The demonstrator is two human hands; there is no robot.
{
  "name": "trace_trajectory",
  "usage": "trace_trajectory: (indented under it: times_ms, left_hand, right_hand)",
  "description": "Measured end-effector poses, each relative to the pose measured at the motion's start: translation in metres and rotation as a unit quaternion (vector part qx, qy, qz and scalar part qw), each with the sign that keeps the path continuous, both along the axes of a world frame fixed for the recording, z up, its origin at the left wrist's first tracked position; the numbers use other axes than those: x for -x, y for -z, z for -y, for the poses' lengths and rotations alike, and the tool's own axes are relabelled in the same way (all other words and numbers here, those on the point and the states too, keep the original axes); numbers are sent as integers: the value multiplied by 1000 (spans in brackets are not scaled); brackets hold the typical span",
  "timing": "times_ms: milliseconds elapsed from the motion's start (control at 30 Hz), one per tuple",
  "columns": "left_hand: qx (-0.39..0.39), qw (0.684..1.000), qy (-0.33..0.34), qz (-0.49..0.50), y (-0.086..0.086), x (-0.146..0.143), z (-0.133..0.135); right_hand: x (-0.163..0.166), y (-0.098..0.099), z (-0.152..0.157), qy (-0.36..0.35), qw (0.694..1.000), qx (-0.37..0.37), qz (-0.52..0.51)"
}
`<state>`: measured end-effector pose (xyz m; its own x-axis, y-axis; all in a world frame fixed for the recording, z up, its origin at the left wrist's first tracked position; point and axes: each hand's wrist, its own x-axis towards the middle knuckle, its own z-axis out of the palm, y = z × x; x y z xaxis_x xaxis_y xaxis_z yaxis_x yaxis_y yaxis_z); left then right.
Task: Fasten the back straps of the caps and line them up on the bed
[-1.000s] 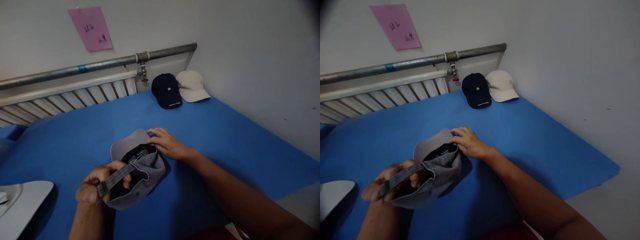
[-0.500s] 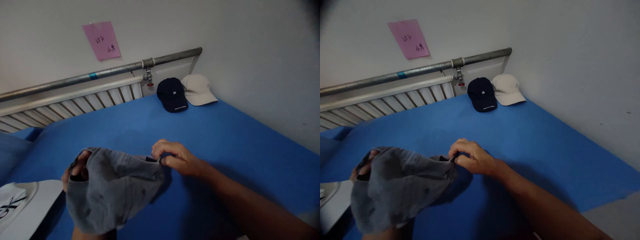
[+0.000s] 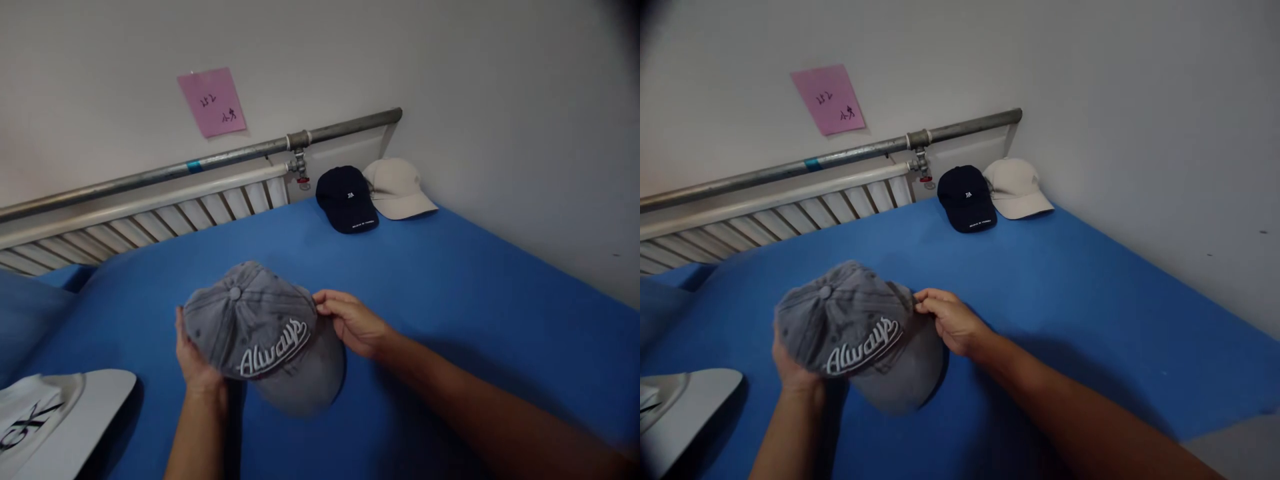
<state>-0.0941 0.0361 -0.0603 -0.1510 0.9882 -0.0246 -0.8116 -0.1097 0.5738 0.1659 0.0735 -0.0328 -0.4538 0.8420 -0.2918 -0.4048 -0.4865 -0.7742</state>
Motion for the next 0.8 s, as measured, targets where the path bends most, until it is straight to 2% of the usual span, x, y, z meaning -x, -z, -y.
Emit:
trace_trajectory:
  times_ms: [133,200,267,367,467,600,700,800]
  left_hand:
    - [41,998,40,33,-1,-17,-10]
    - [75,994,80,28,-3,-27,-10]
    - [106,990,93,19,-6,-36,-8]
    - [134,989,57,-6,-9,-45,-5]
    - [104,994,11,-20,-12,-43,-4]
    - [47,997,-62,17,-14,-26,-4]
    - [68,991,-110,40,-15,-16,-4]
    - [87,987,-119,57,-13,-14,-4]
  right_hand:
    - [-3,11,-10,26,996,66,-60]
    - [-6,13,-15,42,993,66,-88]
    - [-9,13,-19,58,992,53,-98]
    - [-10,13,-22,72,991,52,-101]
    - [-8,12,-19,67,989,70,-109]
    - [-2,9,-6,-12,991,77,-104]
    - [5,9,7,-78,988,77,-112]
    - [11,7,16,-86,988,53,-117]
